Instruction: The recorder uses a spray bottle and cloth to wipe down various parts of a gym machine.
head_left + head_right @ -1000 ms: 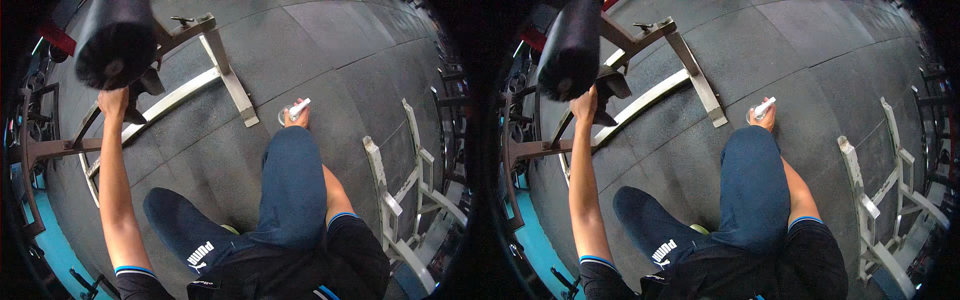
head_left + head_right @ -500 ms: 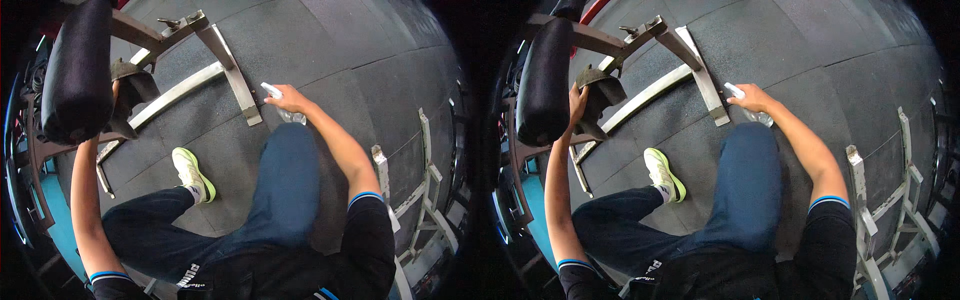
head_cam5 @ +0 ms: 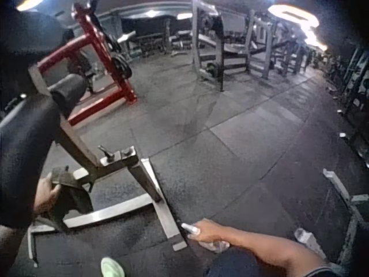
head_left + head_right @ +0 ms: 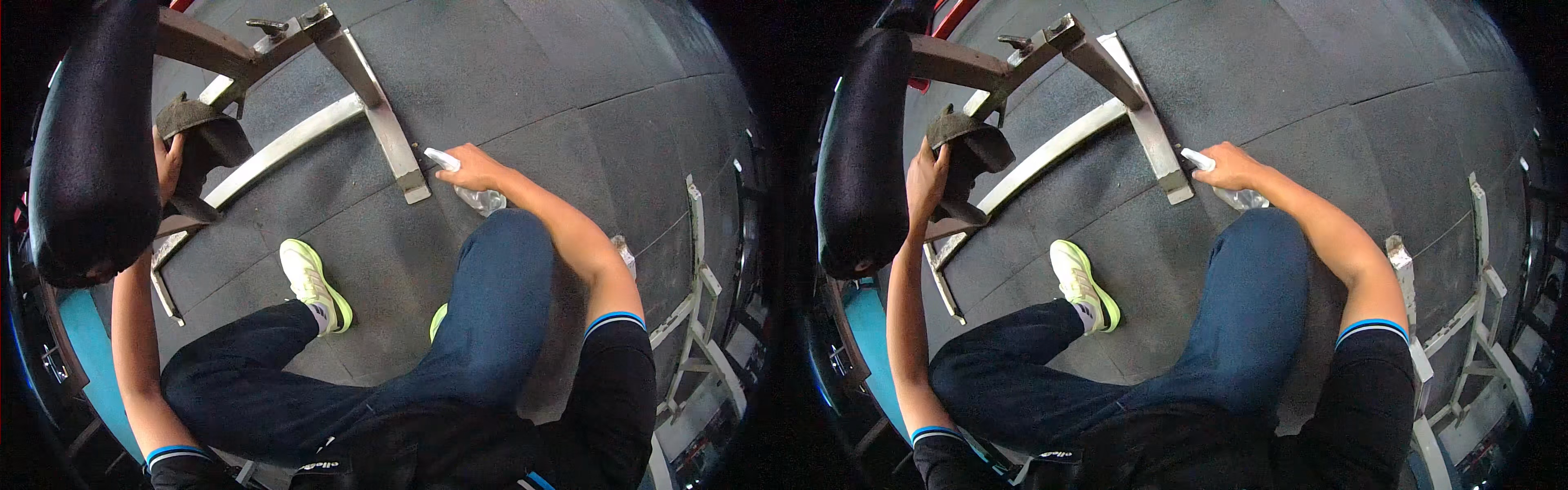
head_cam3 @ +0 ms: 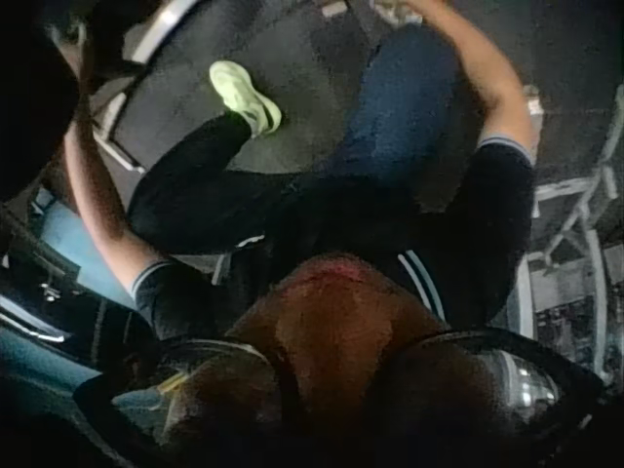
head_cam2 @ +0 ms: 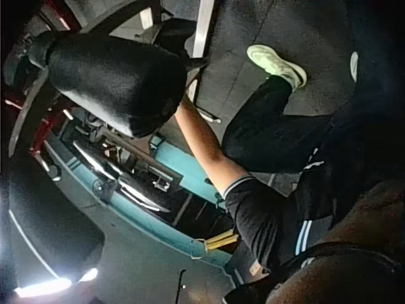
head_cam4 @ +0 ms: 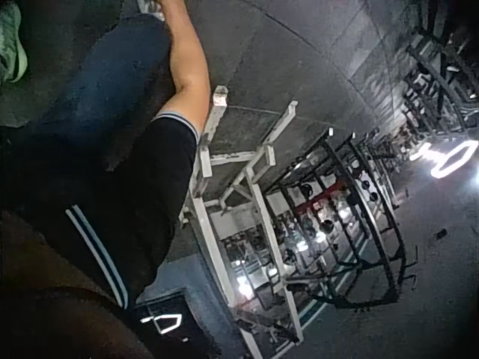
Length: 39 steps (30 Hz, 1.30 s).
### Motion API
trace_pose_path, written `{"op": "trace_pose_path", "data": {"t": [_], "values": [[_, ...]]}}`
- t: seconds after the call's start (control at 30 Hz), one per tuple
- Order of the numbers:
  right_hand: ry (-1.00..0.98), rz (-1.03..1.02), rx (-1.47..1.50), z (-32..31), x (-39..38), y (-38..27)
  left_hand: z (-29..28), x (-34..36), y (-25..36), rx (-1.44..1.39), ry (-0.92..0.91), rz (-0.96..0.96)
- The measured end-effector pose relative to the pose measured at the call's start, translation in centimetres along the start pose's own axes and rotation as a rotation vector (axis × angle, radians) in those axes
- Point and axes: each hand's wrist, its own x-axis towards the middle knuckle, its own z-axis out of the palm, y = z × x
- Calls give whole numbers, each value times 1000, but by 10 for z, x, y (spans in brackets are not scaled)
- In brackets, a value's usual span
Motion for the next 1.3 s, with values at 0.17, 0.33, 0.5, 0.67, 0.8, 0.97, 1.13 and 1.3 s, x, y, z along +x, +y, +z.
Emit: {"op": "trace_pose_path", "data": {"t": [0.17,0.33,0.5,0.67,0.8,0.97,1.13,1.3], "values": [[-36,-82,1,11,-26,7,-7,-3,17,-13,-45,11],[-17,-125,49,30,-36,12,4,-8,-13,-35,19,23],[52,-157,-19,19,-27,0,-2,-14,-51,298,109,210],[189,-221,69,-3,-37,3,-47,-42,51,-242,-467,30],[363,-77,194,-34,-54,-1,-106,-69,132,-153,-774,72],[819,-11,73,-44,-76,54,-144,-85,202,-221,-815,535],[986,172,161,-31,-91,92,-142,-94,238,-286,-812,657],[973,325,16,-23,-130,90,-127,-95,245,-199,-787,665]]}}
